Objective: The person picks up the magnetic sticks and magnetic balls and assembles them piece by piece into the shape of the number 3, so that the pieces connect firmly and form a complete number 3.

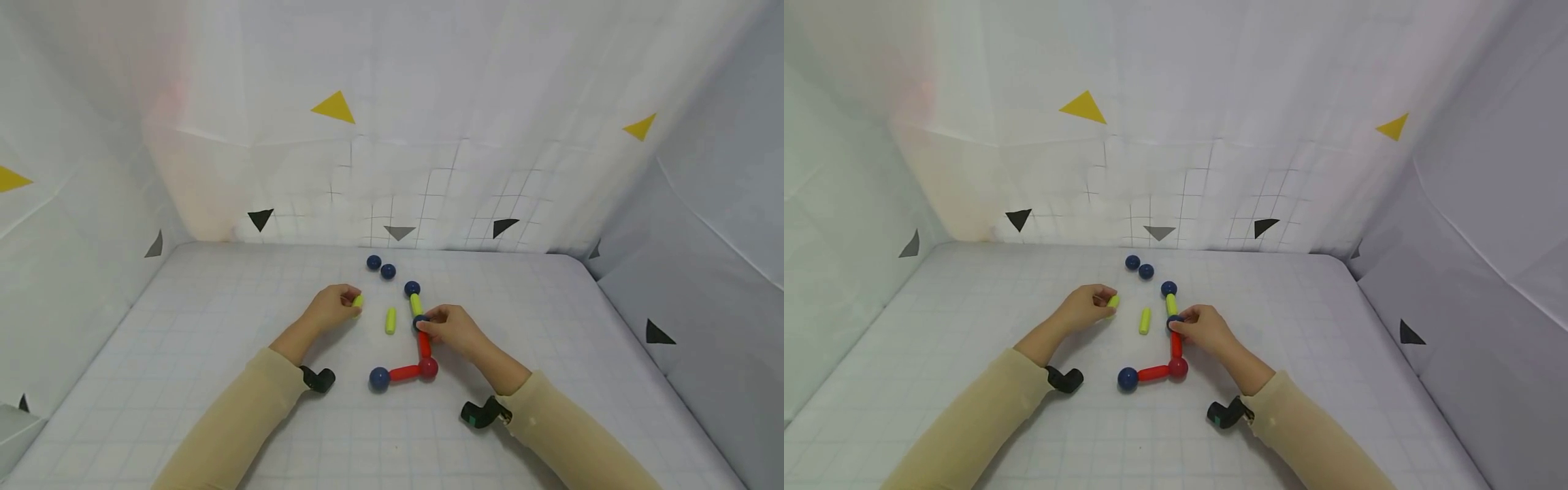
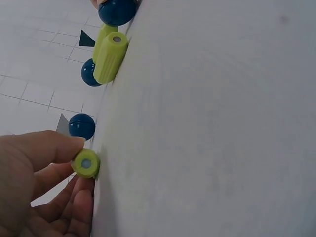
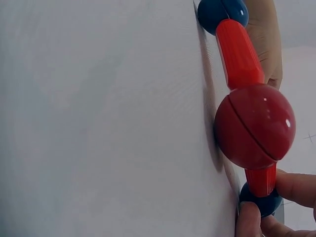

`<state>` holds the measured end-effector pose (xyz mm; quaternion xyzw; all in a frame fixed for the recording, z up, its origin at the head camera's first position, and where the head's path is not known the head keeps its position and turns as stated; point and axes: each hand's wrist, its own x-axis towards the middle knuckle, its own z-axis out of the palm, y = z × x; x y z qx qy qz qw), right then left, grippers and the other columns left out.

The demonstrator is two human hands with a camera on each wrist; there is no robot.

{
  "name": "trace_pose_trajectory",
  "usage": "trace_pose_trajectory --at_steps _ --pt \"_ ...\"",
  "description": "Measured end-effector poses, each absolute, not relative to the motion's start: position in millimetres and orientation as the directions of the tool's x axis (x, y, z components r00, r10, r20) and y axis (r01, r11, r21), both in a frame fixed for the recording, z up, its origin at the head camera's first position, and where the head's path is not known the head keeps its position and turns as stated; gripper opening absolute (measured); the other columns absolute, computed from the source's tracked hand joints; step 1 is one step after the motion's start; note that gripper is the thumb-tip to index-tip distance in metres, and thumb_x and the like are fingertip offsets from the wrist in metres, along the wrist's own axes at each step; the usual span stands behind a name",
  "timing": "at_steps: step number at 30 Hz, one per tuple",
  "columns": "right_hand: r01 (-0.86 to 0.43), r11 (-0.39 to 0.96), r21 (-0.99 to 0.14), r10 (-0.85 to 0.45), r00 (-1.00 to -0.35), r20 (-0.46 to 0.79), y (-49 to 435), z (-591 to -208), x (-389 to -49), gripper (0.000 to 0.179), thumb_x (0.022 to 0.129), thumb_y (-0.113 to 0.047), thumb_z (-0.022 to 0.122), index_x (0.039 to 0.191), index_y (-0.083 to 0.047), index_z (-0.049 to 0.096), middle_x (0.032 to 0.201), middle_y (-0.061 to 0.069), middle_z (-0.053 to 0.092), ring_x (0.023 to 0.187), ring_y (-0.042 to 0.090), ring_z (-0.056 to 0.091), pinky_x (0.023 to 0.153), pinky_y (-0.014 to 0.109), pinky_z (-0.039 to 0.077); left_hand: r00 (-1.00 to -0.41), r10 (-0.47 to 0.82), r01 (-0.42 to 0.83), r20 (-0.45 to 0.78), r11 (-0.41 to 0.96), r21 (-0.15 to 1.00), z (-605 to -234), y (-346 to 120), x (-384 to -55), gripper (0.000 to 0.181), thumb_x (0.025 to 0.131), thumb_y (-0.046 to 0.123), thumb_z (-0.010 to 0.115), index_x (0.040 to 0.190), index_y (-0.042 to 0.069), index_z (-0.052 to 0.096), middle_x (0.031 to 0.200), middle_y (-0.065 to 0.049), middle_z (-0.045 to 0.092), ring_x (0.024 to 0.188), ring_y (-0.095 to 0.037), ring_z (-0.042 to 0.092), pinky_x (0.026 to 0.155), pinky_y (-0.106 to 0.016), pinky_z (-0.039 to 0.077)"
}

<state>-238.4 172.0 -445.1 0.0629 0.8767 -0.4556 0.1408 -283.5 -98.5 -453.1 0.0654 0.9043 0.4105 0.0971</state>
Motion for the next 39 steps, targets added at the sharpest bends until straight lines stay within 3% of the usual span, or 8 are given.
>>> trace_pose_trajectory --at_steps 23,39 --pt "0.244 0.552 -0.797 -0.023 -0.951 -0.307 172.3 -447.4 -235.9 0.039 0.092 -0.025 0.074 0.121 -0.001 0.064 0.105 0.011 0.064 0.080 0.020 0.064 0.075 0.029 0.056 -0.969 0.233 0.096 -0.086 0.668 0.738 -452.2 -101.2 -280.0 0.031 0.093 0.010 0.065 0.123 0.010 0.070 0.108 -0.006 0.065 0.097 -0.020 0.058 0.087 -0.037 0.049" --pt "0.231 0.614 -0.754 -0.034 -0.947 -0.318 176.7 -446.3 -239.5 0.043 0.091 -0.032 0.075 0.121 -0.003 0.064 0.105 0.010 0.066 0.080 0.019 0.064 0.075 0.029 0.054 -0.977 0.183 0.050 -0.107 0.691 0.721 -453.7 -96.2 -279.6 0.023 0.094 0.017 0.068 0.116 0.010 0.071 0.104 -0.003 0.067 0.096 -0.020 0.059 0.088 -0.037 0.048"
